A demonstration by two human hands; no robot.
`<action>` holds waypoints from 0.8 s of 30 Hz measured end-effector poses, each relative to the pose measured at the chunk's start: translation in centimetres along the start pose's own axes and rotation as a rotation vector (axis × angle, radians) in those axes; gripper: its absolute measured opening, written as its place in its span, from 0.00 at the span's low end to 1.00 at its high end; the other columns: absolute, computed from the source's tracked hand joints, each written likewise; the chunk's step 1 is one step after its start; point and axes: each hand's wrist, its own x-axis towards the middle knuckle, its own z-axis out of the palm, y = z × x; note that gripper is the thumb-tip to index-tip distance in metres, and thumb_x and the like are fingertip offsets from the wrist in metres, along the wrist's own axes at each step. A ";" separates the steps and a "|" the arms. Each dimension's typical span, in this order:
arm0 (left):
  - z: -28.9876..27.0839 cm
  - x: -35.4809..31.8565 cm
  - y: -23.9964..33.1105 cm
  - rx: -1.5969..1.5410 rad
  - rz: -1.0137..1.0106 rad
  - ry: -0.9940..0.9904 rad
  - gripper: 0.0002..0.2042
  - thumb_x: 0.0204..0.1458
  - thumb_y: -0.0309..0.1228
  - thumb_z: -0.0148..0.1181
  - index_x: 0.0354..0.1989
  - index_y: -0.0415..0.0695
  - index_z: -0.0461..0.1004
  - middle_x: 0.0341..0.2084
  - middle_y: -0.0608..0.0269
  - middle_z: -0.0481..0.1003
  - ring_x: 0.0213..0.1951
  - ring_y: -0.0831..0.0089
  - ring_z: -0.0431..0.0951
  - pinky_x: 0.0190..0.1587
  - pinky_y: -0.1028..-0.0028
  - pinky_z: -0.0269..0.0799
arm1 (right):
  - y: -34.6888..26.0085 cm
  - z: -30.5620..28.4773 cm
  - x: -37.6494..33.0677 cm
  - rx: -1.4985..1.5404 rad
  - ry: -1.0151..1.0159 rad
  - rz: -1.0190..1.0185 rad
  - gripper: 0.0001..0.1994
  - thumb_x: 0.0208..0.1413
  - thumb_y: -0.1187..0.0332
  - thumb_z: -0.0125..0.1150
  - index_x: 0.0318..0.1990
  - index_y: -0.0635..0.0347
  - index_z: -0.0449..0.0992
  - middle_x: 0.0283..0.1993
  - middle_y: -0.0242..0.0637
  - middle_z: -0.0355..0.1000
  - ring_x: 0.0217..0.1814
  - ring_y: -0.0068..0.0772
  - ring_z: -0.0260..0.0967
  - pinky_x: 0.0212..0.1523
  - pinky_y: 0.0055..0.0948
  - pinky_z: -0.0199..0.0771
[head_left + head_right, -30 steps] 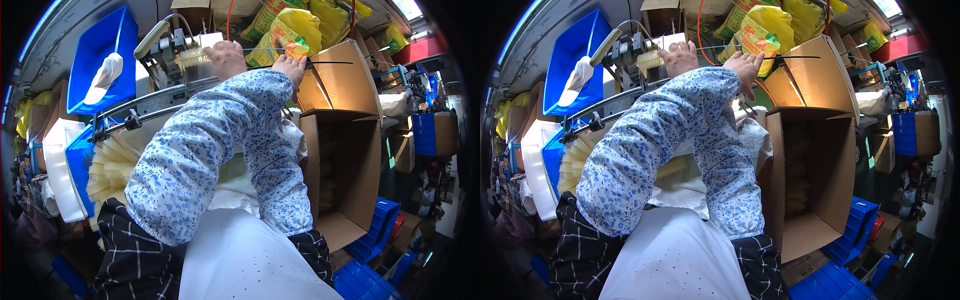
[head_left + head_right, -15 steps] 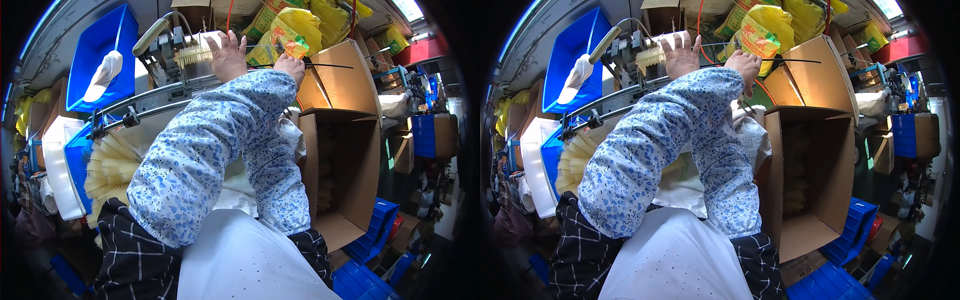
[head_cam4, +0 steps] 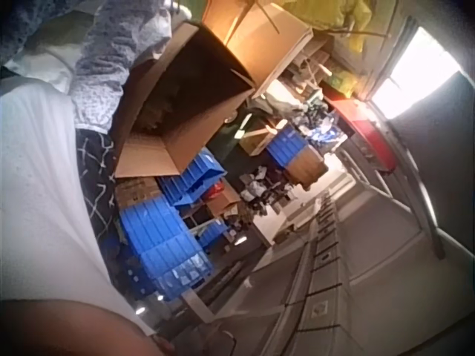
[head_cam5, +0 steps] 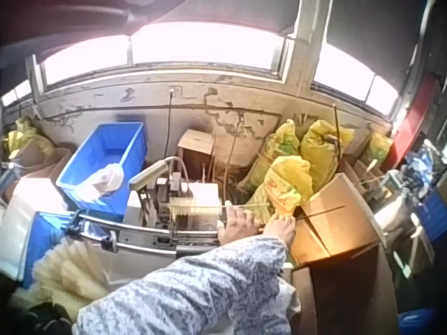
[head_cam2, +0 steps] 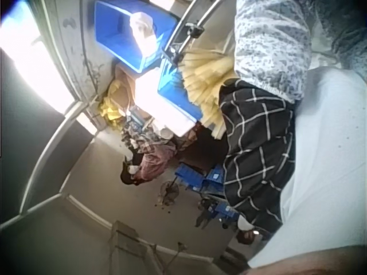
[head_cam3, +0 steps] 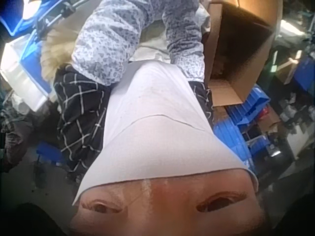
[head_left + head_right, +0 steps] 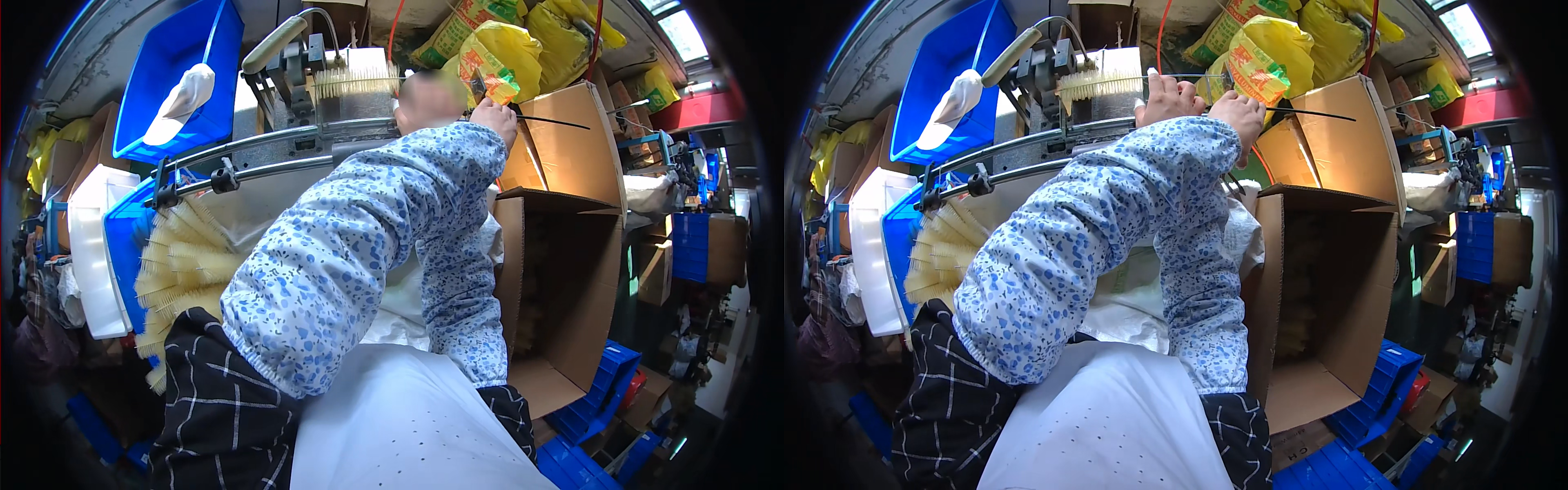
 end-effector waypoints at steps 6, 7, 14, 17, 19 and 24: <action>0.0 -0.3 -0.3 -0.003 -0.002 -0.016 0.46 0.23 0.43 0.71 0.54 0.34 0.58 0.46 0.60 0.67 0.51 0.69 0.65 0.53 0.73 0.56 | -0.9 -0.1 0.2 0.003 -0.139 0.041 0.32 0.47 0.56 0.57 0.60 0.49 0.54 0.58 0.29 0.57 0.62 0.33 0.46 0.61 0.42 0.42; -0.2 -0.3 -0.2 -0.005 0.000 -0.029 0.46 0.23 0.43 0.71 0.54 0.33 0.57 0.46 0.60 0.67 0.51 0.69 0.65 0.53 0.73 0.56 | -0.9 -0.1 0.2 -0.020 -0.140 0.053 0.32 0.47 0.56 0.57 0.60 0.49 0.53 0.58 0.29 0.57 0.63 0.34 0.45 0.61 0.43 0.41; -0.2 -0.3 -0.1 0.027 0.000 -0.023 0.47 0.24 0.43 0.70 0.56 0.32 0.55 0.47 0.60 0.67 0.51 0.70 0.65 0.52 0.74 0.56 | -1.1 0.3 -0.1 -0.030 -0.105 0.068 0.32 0.47 0.54 0.55 0.60 0.50 0.54 0.58 0.32 0.59 0.65 0.34 0.41 0.61 0.43 0.36; -0.2 -0.3 -0.2 0.017 0.013 -0.015 0.47 0.24 0.43 0.70 0.55 0.32 0.56 0.46 0.60 0.67 0.51 0.70 0.65 0.52 0.74 0.56 | -0.9 0.1 0.2 -0.012 -0.126 0.094 0.32 0.47 0.54 0.56 0.60 0.50 0.53 0.58 0.31 0.59 0.65 0.33 0.41 0.61 0.44 0.36; -0.4 -0.3 -0.1 0.011 0.009 -0.033 0.47 0.24 0.43 0.70 0.55 0.32 0.56 0.46 0.60 0.67 0.51 0.70 0.65 0.52 0.74 0.56 | -0.8 0.3 0.3 -0.005 -0.112 0.129 0.33 0.46 0.56 0.58 0.59 0.51 0.52 0.58 0.29 0.58 0.65 0.32 0.40 0.62 0.46 0.36; -0.3 -0.4 -0.2 0.014 0.007 -0.031 0.46 0.23 0.42 0.70 0.55 0.33 0.57 0.46 0.60 0.67 0.50 0.70 0.65 0.51 0.75 0.57 | -1.4 0.2 -0.1 -0.049 -0.021 0.118 0.34 0.45 0.57 0.59 0.59 0.51 0.53 0.56 0.31 0.60 0.63 0.33 0.47 0.61 0.43 0.41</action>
